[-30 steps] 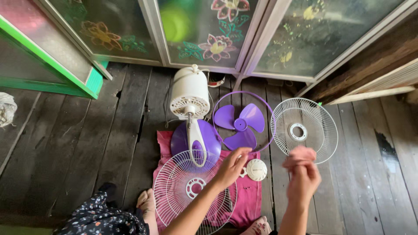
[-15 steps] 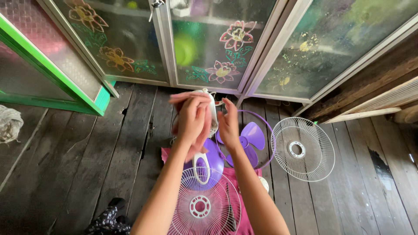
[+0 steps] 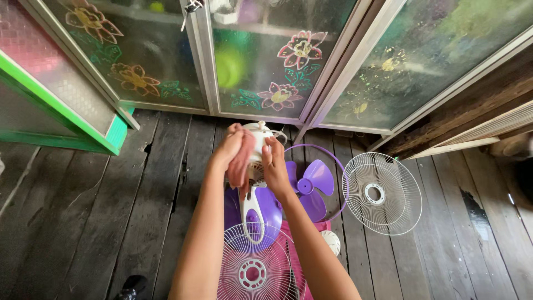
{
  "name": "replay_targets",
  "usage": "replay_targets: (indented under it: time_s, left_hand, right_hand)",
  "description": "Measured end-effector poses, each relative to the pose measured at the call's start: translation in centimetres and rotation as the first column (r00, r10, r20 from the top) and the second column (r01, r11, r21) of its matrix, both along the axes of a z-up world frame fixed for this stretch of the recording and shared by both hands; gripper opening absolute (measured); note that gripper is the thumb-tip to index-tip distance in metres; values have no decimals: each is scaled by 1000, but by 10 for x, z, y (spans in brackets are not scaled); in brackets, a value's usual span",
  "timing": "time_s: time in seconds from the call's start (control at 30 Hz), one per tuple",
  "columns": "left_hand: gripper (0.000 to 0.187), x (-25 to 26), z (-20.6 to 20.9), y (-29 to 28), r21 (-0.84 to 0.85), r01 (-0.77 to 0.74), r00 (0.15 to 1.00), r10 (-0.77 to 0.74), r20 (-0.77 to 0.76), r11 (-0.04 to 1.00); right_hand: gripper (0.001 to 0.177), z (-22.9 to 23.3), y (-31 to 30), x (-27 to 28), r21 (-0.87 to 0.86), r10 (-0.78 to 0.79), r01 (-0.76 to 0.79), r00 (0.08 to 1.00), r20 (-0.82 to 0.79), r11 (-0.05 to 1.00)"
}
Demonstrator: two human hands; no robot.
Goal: The person assembles a standing fan by attaching the front grille, motor housing, and fan blades. They use a screwdriver to secure the components and wipe the motor housing with a cloth before completing the assembly.
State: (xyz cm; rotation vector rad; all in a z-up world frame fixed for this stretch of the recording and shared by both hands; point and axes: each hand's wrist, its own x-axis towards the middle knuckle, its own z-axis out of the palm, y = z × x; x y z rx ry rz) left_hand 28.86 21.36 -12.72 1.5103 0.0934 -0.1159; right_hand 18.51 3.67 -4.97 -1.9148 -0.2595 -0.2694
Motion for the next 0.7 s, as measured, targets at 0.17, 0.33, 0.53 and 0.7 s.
replay_targets:
  time_s: [0.17, 0.33, 0.53, 0.7]
  left_hand:
    - [43, -37, -42, 10, -258, -61, 980, 8, -199, 964]
    - [32, -112, -53, -9, -257, -255, 967, 253, -42, 932]
    - [24, -156, 27, -13, -132, -712, 600, 695, 396, 690]
    - [24, -147, 106, -20, -44, -430, 633, 336, 698, 902]
  right_hand:
    - [43, 10, 3, -2, -27, -35, 35, 999, 14, 999]
    - [39, 17, 1, 0, 50, 61, -60, 998, -3, 997]
    - [43, 19, -8, 10, 32, 83, -80, 990, -118, 996]
    - [51, 16, -26, 48, 12, -20, 22, 991, -133, 1000]
